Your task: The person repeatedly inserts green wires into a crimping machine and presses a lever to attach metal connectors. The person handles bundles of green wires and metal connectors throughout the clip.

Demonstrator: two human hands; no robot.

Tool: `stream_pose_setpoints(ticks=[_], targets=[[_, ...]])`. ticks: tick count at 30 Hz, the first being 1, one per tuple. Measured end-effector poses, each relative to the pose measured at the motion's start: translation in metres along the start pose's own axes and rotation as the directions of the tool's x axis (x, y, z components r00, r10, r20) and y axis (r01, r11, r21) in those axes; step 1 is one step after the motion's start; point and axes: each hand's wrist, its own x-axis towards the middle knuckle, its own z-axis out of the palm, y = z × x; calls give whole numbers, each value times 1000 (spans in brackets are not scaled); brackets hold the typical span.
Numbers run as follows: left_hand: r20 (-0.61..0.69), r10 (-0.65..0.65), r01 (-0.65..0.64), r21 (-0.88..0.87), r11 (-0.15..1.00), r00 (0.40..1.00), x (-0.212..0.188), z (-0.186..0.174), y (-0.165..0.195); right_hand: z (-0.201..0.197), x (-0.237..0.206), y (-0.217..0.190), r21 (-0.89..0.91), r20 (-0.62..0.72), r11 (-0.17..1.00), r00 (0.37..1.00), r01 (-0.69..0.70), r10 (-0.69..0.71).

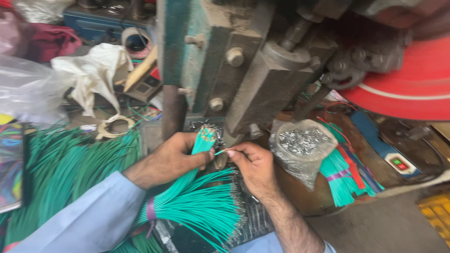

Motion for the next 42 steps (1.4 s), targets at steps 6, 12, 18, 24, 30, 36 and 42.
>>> stream_pose_setpoints(ticks=[6, 12, 18, 24, 30, 36, 42], targets=[[-61, -53, 56, 41, 998, 997, 4, 8, -3, -3, -4, 1, 20, 9, 1000, 1000, 13, -13], [-43, -140, 137, -65, 988, 989, 0, 12, 7, -9, -15, -22, 16, 76, 999, 996, 48, -50], [-44, -190, 192, 29, 981, 981, 1, 14, 8, -42, -43, -65, -378, 126, 924, 992, 55, -7], [4, -103, 103, -32, 994, 995, 3, 8, 5, -58, -65, -86, -672, 226, 735, 970, 89, 89], [-1, -116, 116, -63, 991, 993, 0, 12, 6, -52, -76, -72, -685, 245, 699, 968, 206, -46], [2, -103, 103, -52, 993, 995, 2, 14, 14, -55, -77, -74, -714, 245, 650, 962, 262, -120], [13, -86, 87, -72, 994, 996, 3, 16, 12, -63, -63, -50, -393, -53, 917, 997, -73, 56]])
